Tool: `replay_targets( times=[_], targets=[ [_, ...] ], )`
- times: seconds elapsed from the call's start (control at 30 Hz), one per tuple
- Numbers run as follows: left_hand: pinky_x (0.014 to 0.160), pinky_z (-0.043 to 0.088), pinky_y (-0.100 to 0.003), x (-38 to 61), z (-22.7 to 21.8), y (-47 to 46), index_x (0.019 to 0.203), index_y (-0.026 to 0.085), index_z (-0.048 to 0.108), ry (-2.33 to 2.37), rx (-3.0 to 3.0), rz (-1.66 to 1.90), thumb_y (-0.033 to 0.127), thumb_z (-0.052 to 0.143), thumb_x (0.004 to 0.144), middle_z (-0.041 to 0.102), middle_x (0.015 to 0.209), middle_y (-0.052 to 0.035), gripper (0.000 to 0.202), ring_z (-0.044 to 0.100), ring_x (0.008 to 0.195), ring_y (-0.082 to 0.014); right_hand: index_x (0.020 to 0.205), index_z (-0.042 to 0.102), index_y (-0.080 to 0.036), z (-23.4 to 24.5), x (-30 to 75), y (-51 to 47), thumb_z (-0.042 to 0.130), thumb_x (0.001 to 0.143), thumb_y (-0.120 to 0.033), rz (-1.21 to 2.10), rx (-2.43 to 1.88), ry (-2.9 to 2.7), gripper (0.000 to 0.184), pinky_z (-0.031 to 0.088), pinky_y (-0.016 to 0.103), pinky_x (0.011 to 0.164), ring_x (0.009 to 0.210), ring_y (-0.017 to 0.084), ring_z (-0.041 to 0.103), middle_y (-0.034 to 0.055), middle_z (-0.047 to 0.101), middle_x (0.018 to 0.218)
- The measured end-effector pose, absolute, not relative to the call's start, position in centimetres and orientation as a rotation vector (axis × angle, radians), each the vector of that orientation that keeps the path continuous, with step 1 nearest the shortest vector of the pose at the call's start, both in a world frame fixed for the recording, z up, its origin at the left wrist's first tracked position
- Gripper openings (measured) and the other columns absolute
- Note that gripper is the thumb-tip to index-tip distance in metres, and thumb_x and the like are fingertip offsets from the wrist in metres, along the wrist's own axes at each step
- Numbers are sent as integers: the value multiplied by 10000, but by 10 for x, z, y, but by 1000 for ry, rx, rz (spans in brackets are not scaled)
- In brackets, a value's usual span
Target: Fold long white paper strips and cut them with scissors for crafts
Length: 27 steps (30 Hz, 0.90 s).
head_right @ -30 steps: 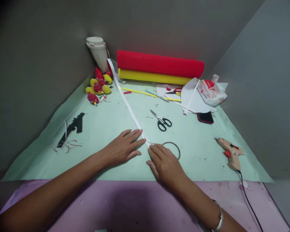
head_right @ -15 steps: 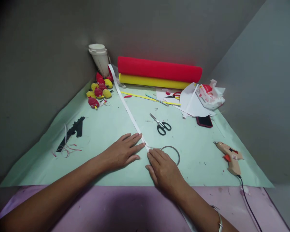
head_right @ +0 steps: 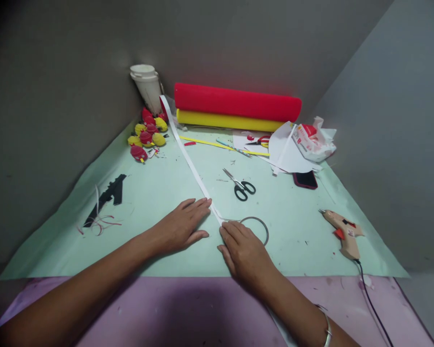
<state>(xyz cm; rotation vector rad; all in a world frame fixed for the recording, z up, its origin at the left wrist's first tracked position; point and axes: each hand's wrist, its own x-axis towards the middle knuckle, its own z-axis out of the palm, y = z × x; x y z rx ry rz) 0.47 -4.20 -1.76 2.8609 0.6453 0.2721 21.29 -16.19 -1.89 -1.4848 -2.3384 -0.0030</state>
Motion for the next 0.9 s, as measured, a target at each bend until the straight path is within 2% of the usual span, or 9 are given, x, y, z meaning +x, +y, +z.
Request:
replay_targets(
  times=[0.9],
  targets=[
    [1124, 216, -441, 5, -17, -43, 1368, 162, 442, 595, 2914, 276, 460, 399, 972, 380, 1493, -175, 497, 313, 1400, -267, 1291, 534, -112, -17, 213, -161, 489, 923, -180, 49, -1474, -2315, 376, 524, 499, 925, 1177, 304, 549, 179, 613, 1246]
  ],
)
